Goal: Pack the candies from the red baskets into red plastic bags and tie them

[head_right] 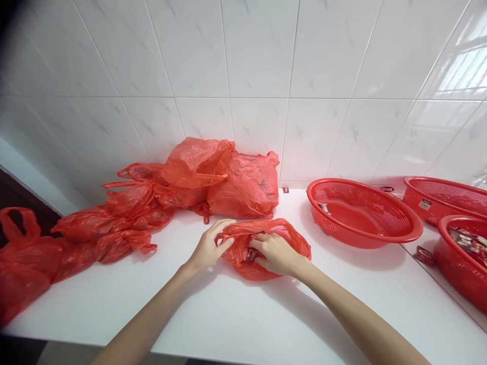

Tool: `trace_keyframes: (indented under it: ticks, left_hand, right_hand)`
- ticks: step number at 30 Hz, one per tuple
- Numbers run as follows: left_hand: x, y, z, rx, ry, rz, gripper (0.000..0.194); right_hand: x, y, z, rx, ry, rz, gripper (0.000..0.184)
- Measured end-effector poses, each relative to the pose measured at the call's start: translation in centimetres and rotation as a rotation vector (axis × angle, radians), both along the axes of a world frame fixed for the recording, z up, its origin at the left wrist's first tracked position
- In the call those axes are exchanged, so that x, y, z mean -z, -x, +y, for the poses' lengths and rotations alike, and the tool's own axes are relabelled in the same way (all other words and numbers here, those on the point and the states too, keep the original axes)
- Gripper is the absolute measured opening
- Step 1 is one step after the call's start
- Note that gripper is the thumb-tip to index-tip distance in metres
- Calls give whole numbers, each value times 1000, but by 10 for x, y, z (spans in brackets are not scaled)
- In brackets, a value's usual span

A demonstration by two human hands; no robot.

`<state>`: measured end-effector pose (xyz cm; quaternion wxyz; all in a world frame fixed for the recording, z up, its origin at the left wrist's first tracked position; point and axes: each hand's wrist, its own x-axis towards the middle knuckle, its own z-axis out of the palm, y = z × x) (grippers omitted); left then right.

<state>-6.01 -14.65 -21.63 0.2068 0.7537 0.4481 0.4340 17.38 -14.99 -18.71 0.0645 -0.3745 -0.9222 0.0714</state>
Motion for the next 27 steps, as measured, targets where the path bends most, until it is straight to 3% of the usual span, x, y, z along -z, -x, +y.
trace_keyframes:
  ticks: [3, 5, 7, 9, 11, 15, 17, 22, 27]
  left_hand:
    - [0, 0, 0, -16, -18, -6, 35]
    - [0, 0, 0, -39, -49, 6, 33]
    - [0, 0, 0, -72, -70, 27, 32]
    - [0, -1, 0, -107, -73, 47, 29]
    - [0, 0, 1, -142, -80, 78, 26]
    - [-10, 5, 7, -205, -129, 220, 25]
    - [-23, 8, 10, -220, -133, 298, 28]
    - [-74, 14, 15, -240, -145, 365, 32]
    - [-121, 19, 14, -216, -98, 460, 28]
  right_hand:
    - [-3, -24, -5, 75, -120, 59, 31]
    - [-4, -45, -10, 206, -251, 39, 41]
    - [-5, -66, -17, 373, -277, -4, 57]
    - [-7, -85, -24, 532, -131, -24, 72]
    - [-11, -100, -29, 621, 129, 23, 79]
    - [-28, -116, -27, 582, 596, 377, 79]
    - [-44, -117, -23, 548, 648, 598, 77]
    - [-95, -114, -16, 479, 404, 1013, 58]
    - [-120, -103, -10, 401, 299, 1161, 50]
